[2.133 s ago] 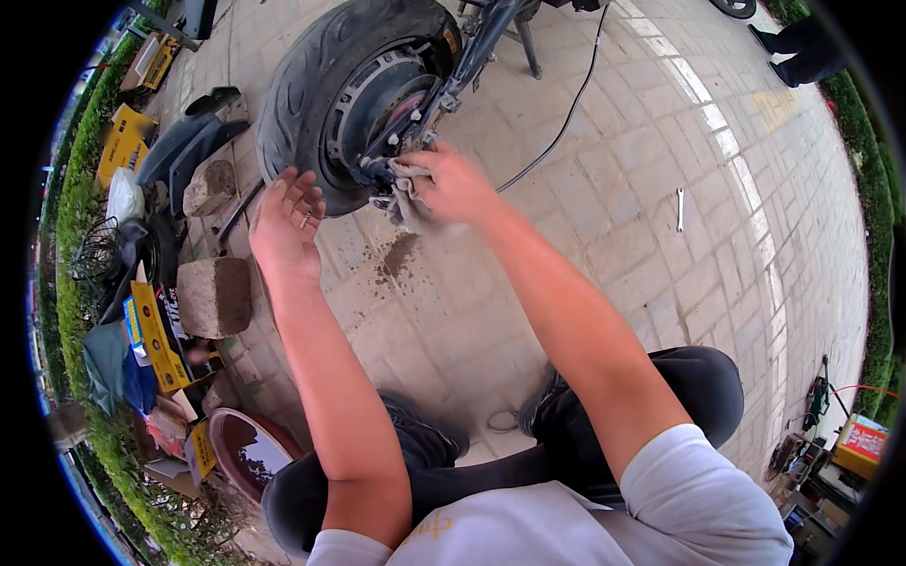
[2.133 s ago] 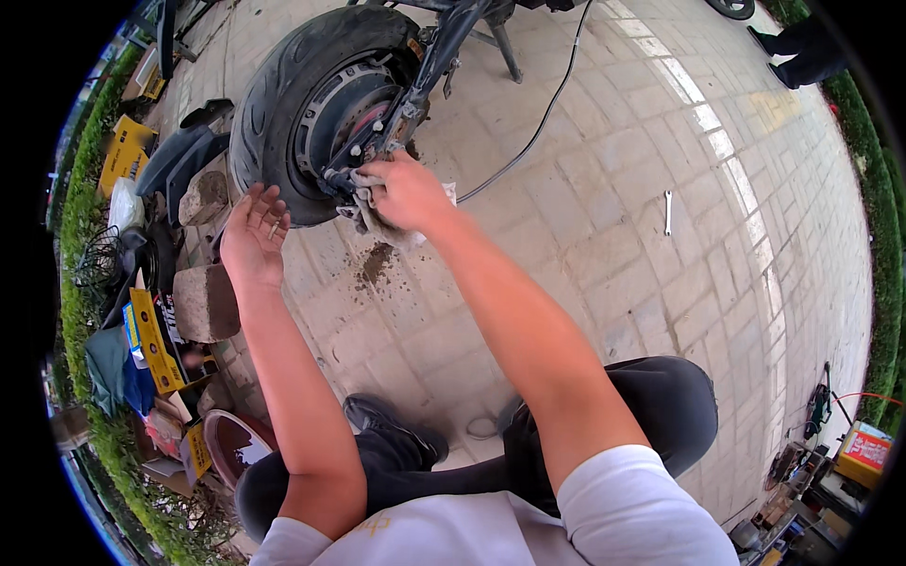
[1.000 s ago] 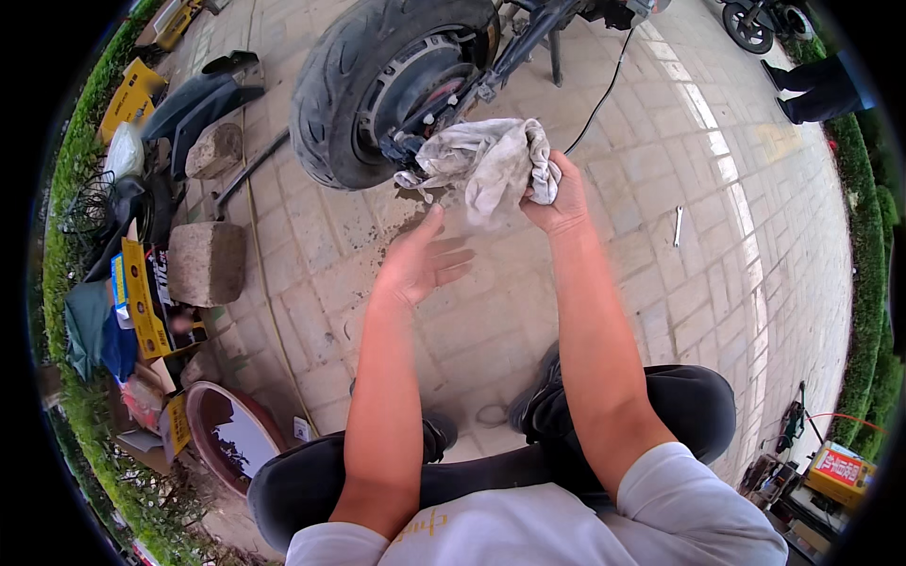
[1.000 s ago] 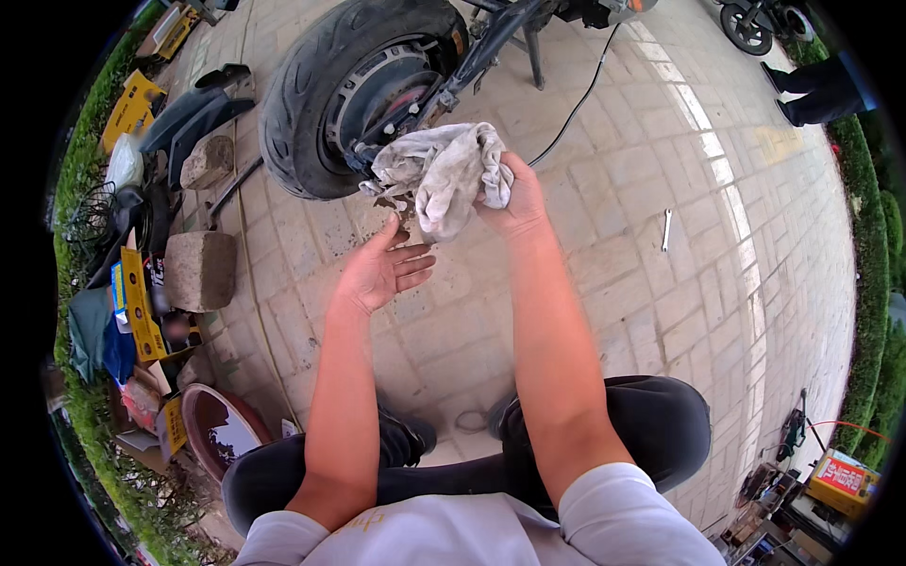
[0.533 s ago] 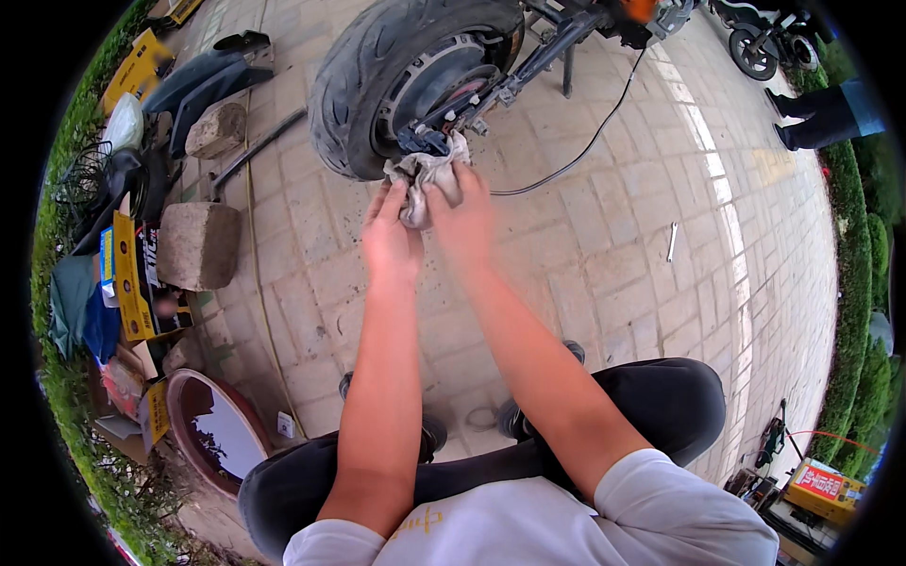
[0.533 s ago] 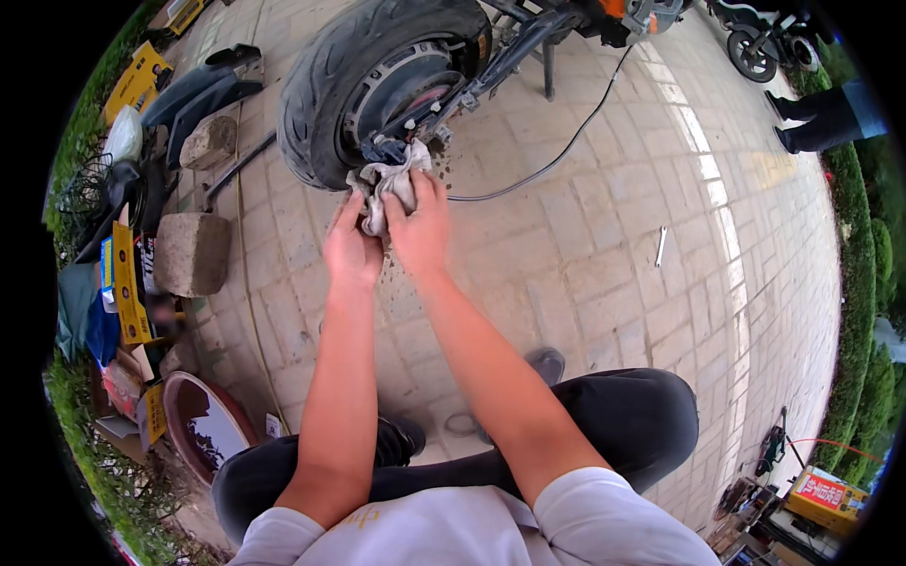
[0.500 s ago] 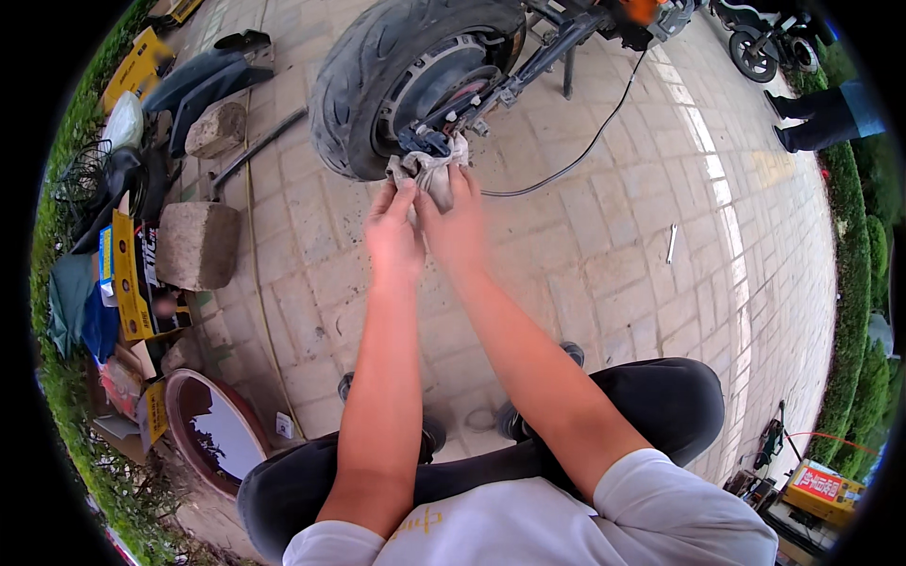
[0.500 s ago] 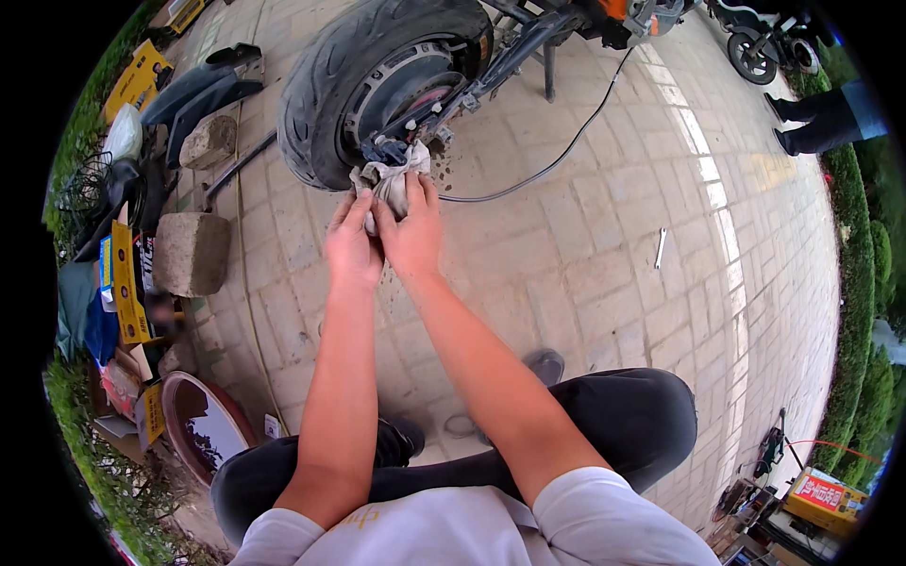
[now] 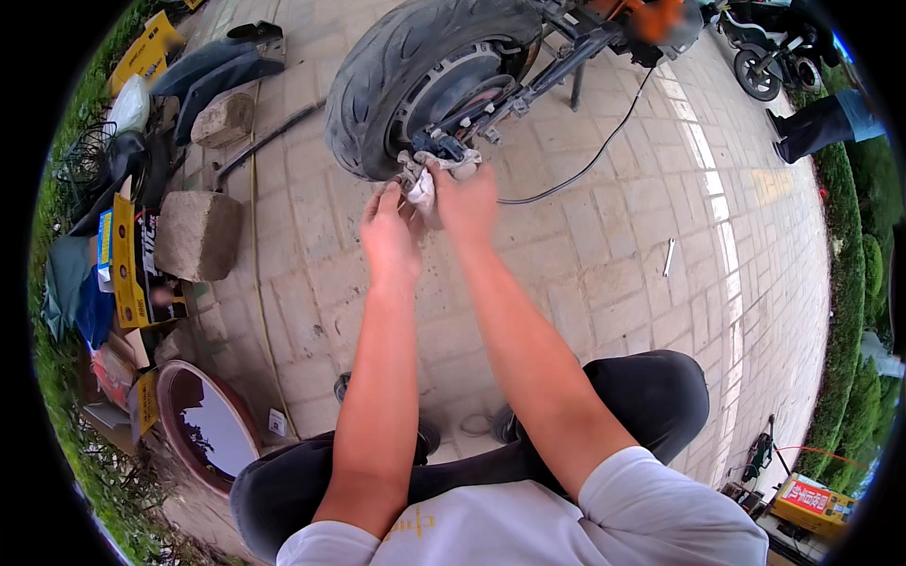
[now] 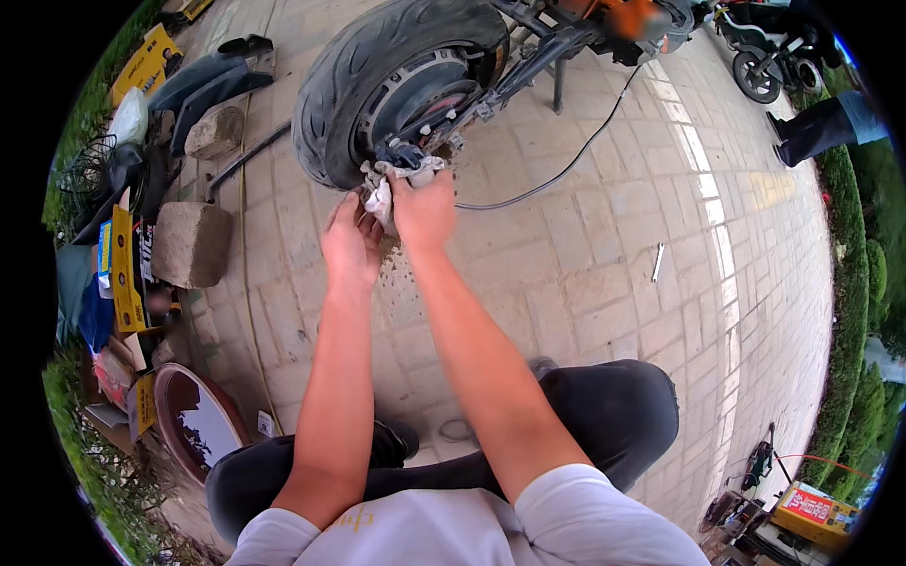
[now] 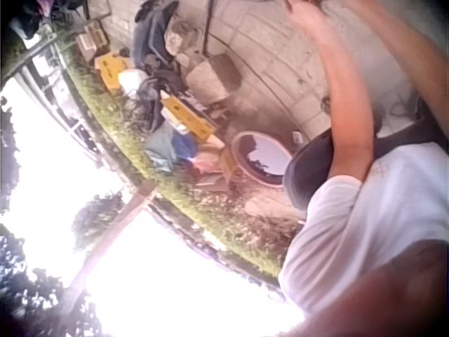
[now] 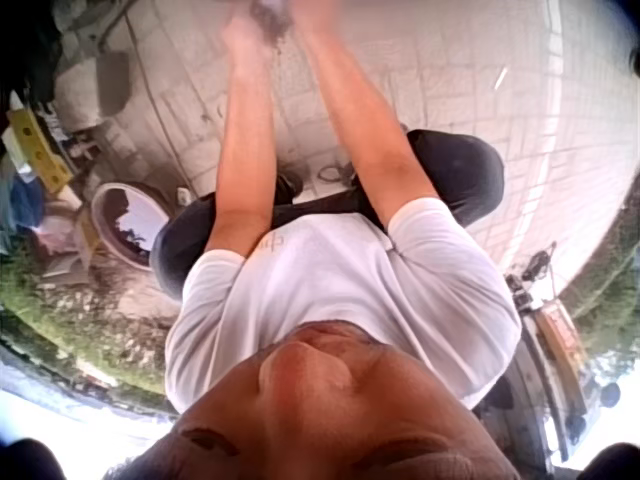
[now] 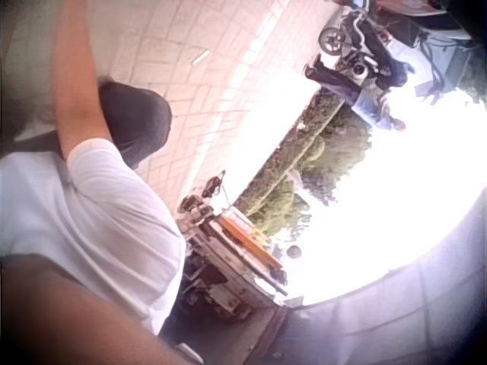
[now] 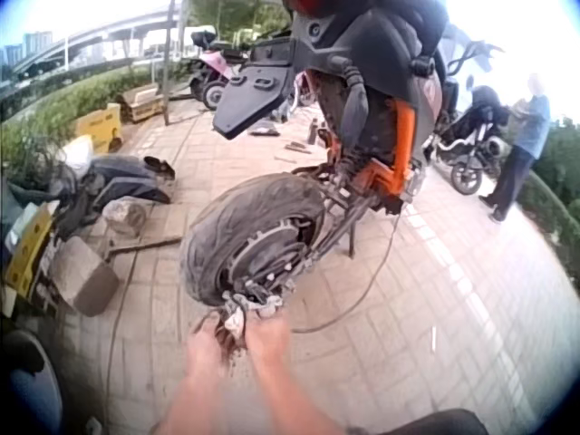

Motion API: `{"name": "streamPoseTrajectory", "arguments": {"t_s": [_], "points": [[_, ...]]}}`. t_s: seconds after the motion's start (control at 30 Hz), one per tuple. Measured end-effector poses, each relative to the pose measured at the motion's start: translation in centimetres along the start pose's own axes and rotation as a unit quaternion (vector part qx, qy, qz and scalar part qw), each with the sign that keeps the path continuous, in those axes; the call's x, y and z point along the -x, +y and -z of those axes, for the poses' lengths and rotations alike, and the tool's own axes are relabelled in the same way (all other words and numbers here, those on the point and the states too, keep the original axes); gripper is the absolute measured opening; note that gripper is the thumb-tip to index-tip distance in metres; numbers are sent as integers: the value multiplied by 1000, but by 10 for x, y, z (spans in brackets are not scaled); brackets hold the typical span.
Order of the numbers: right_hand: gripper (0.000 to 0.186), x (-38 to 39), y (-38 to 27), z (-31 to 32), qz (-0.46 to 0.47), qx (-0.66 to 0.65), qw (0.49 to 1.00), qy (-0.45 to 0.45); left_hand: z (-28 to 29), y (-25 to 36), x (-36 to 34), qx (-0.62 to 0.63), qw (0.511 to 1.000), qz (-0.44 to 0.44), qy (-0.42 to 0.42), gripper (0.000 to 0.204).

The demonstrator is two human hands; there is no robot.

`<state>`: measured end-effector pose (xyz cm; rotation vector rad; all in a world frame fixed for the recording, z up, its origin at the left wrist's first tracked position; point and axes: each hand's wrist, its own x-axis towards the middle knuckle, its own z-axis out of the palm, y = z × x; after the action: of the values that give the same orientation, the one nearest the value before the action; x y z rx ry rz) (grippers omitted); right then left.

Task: The person uses a wrench to tighten a bolt on the rear wheel of an orange scooter. They then wipe the wheel and brake assembly with a cloth.

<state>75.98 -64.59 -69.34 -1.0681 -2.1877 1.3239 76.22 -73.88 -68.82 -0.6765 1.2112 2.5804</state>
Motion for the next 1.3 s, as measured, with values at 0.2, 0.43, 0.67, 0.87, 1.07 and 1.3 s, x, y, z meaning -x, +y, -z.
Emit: {"name": "streamPoseTrajectory", "arguments": {"t_s": [0.2,0.43,0.67,0.87,1.07,1.3], "points": [[50,-22,22,2,20,-21,998,-48,3,8,5,34,999,30,16,29],[49,-27,29,-10,2,-155,987,-42,6,5,-6,42,999,30,-7,26],[53,-17,17,-1,30,41,999,-14,18,-7,-13,51,997,48,20,28],[48,-21,28,-14,62,-24,998,25,21,-18,-14,65,996,56,34,21],[39,-33,43,5,36,-118,991,-53,18,-46,-7,87,993,22,80,30],[35,11,35,26,-30,-184,978,-95,-11,-75,18,92,991,77,54,40]]}}
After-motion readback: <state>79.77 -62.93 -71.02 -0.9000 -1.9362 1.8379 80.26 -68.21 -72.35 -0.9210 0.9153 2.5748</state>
